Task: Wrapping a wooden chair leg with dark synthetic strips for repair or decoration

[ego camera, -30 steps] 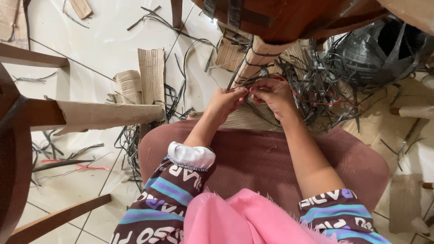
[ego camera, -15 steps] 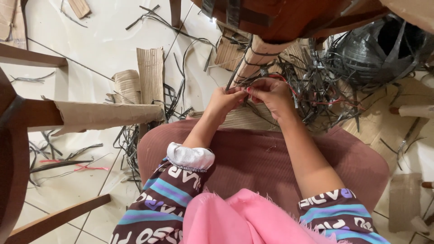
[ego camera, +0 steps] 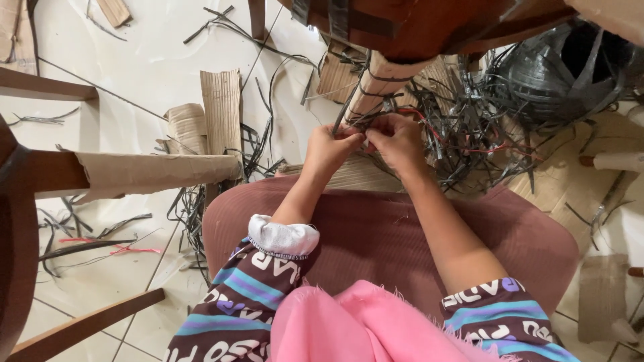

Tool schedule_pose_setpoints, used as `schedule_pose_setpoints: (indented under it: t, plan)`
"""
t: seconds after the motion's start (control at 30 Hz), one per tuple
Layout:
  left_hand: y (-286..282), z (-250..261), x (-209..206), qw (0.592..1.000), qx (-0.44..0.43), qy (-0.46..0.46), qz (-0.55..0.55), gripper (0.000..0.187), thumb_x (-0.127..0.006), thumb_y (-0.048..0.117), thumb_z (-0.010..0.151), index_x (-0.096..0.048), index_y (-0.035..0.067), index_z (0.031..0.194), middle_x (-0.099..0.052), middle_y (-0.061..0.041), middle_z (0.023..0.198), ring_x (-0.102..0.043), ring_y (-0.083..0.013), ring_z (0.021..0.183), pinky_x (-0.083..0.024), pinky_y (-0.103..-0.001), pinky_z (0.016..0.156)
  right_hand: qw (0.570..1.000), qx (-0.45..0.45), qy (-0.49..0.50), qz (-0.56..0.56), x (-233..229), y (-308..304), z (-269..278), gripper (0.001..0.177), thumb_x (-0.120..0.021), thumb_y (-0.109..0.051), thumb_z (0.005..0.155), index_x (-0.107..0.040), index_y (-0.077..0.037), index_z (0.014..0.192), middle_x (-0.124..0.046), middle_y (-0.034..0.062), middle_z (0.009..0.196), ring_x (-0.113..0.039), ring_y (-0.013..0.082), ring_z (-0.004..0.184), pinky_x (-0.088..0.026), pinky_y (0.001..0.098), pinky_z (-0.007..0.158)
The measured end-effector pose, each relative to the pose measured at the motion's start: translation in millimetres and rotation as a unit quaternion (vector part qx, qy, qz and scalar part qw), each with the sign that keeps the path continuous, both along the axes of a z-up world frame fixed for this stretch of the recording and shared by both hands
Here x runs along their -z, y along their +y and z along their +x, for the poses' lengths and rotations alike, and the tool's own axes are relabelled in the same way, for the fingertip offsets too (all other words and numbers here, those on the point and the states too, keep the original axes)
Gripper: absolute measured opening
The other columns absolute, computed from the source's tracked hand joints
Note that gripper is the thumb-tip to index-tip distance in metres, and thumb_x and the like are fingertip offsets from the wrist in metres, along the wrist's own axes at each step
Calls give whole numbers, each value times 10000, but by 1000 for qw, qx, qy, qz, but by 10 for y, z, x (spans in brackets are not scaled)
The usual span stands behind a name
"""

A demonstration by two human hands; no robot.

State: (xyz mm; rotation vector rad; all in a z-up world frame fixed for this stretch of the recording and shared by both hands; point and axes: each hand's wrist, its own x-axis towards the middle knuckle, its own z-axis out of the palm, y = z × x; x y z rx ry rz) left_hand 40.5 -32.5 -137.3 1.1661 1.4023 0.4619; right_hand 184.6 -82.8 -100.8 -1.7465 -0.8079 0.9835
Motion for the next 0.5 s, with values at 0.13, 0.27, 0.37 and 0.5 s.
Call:
schedule_pose_setpoints:
  t: [0.13,0.27,0.37,0.5]
  plan:
    - [-83,82,-266,998,-13,-56,-18,249,-842,245,727,-810,129,945,-769,-47,719,-758,-161,744,-589,-292,750,999,-2,-44,4,42,-4,3,86,-757,-61,752,-764,-102,828,-689,60,616,-698,136,516,-585,274,476]
    - [-117,30,-444,989,-31,-135,-41,286,-828,125,751,-785,40,1021,-785,-115,785,-769,-170,754,-611,-271,751,996,-3,-80,33,38,-34,33,112,-761,-38,733,-766,-72,839,-691,85,619,-695,154,507,-575,277,467]
    - [-113,15,-383,979,-44,-192,-51,316,-827,46,773,-756,-31,1071,-783,-163,824,-770,-194,754,-627,-277,756,994,-6,-94,55,80,-38,50,118,-771,-22,729,-771,-61,839,-688,96,610,-689,158,500,-568,279,449]
    - [-89,45,-71,958,-59,-263,-95,352,-829,11,798,-742,-31,1136,-768,-159,863,-763,-223,762,-643,-325,728,991,-47,-84,89,0,-79,49,106,-757,-30,788,-780,-57,887,-698,100,638,-698,150,535,-560,264,475]
